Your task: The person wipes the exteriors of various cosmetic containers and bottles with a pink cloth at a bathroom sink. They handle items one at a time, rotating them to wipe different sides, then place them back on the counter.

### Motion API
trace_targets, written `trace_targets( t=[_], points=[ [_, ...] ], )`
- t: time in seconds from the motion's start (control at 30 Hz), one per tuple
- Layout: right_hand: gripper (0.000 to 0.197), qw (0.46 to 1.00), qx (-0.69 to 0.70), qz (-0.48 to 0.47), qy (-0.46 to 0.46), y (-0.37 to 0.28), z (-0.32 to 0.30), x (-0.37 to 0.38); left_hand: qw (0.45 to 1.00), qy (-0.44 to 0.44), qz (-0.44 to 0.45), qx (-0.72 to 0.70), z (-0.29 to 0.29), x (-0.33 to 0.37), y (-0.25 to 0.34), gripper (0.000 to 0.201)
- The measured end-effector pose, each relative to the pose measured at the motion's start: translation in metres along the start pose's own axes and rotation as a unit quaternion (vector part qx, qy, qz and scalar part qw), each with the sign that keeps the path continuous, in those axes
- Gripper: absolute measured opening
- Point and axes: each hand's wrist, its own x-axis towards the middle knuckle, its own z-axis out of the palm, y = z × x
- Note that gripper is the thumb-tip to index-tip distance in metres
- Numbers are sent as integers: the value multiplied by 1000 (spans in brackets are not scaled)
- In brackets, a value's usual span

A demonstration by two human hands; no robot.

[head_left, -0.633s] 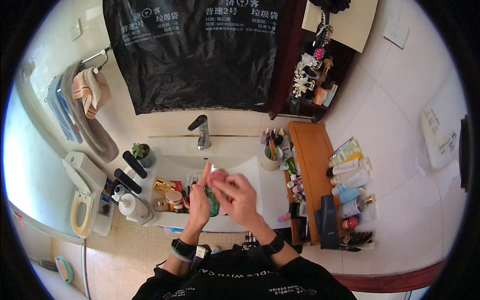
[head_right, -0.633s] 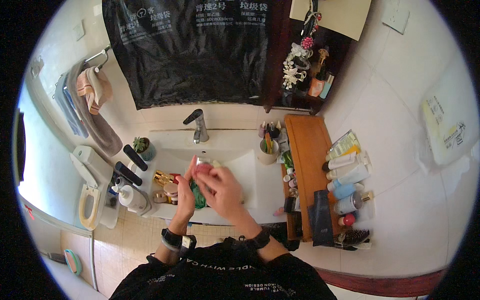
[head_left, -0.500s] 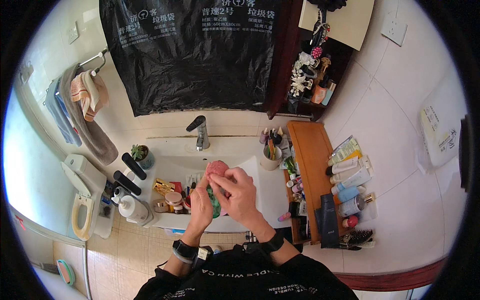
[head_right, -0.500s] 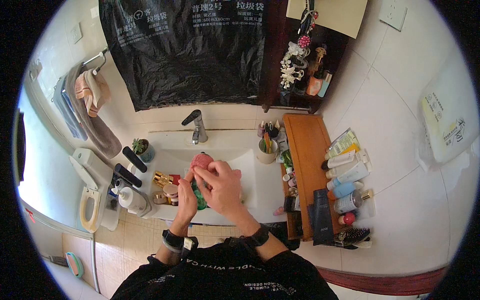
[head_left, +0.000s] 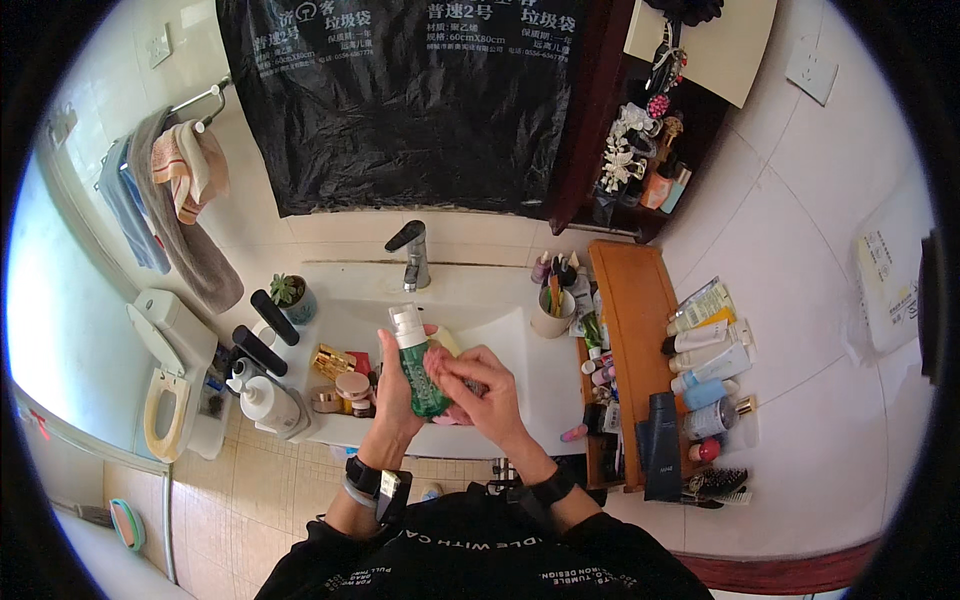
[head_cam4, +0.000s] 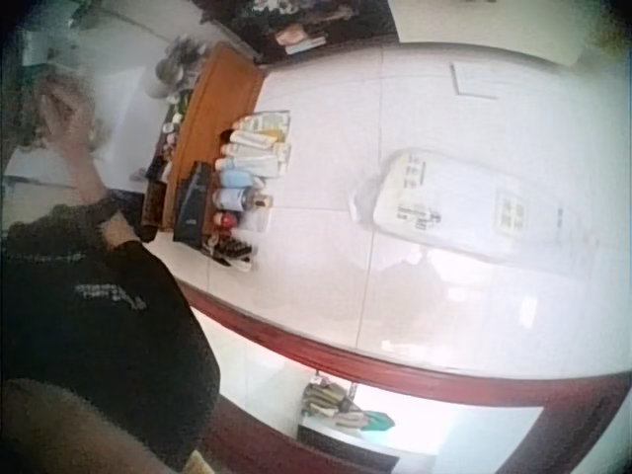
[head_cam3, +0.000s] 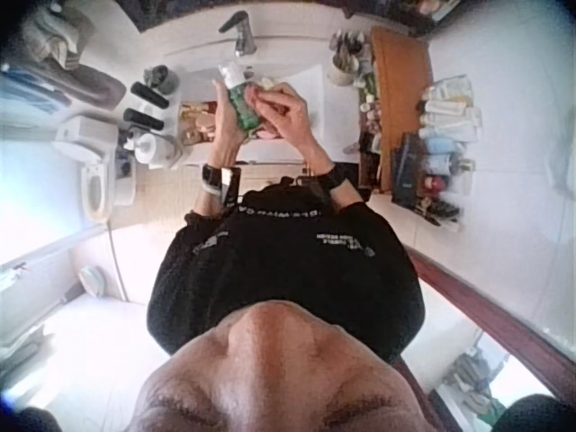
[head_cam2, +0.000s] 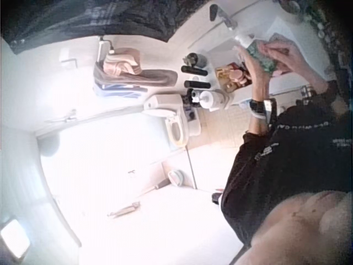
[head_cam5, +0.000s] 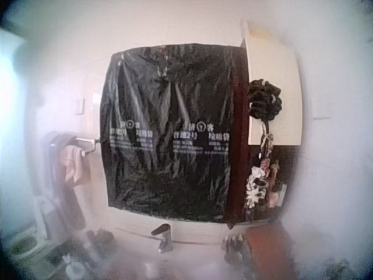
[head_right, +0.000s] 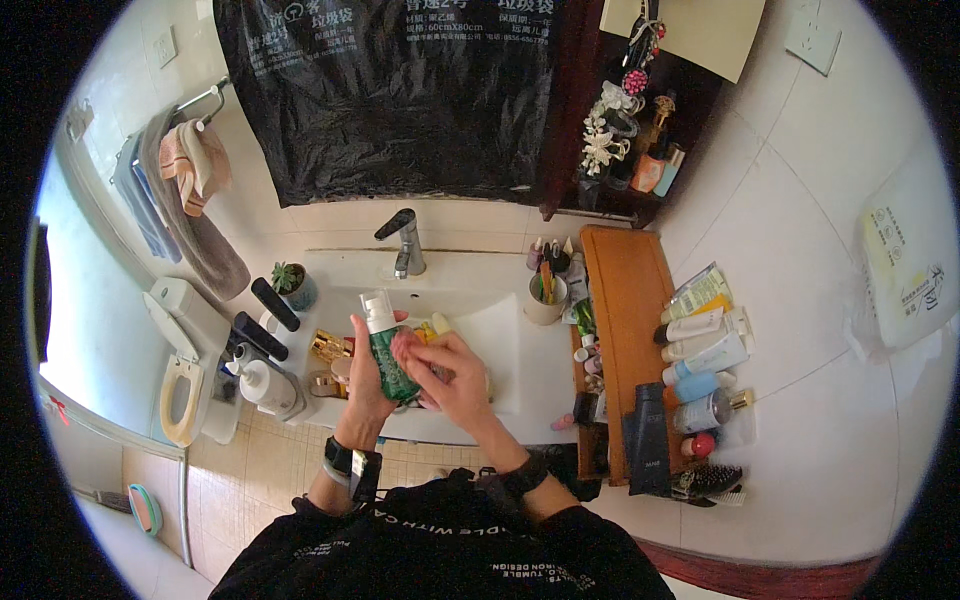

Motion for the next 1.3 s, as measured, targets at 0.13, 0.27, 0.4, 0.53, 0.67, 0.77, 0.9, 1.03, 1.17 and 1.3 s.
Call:
trace_targets(
  t=[0.13, 0.27, 0.4, 0.53, 0.67, 0.77, 0.9, 1.03, 1.17, 1.3],
  points=[
    [16, 990, -30, -123, -59, 1, 2, 2, 999, 31, 20, -8, 1, 4, 2, 62],
    [17, 991, 4, -122, -61, 4, -2, -10, 995, -1, 36, -96, -9, 10, 5, 60],
    [15, 972, 217, 87, -6, 10, 6, -17, 984, -19, 35, -175, -12, 12, 2, 54],
    [17, 988, -64, -141, -1, 16, 14, -12, 986, 14, 45, -160, -6, 11, 0, 47],
    [16, 989, -49, -129, 61, 17, 15, -6, 977, 78, 59, -190, 1, 8, -4, 40],
    [14, 982, -63, -160, 76, 13, 18, -6, 973, 66, 61, -211, 2, 6, -5, 37],
    [12, 990, 1, -92, 104, 11, 24, -8, 975, 70, 64, -200, 2, 5, -6, 35],
    [14, 986, -42, -137, 87, 17, 22, -8, 977, 66, 55, -195, 0, 5, -3, 35],
    [14, 994, -1, -45, 96, 22, 8, 1, 987, 75, 56, -131, -5, 5, 0, 36],
    [12, 994, 32, -72, 74, 12, -4, 10, 990, 81, 100, 56, -10, 1, -5, 43]
  ],
)
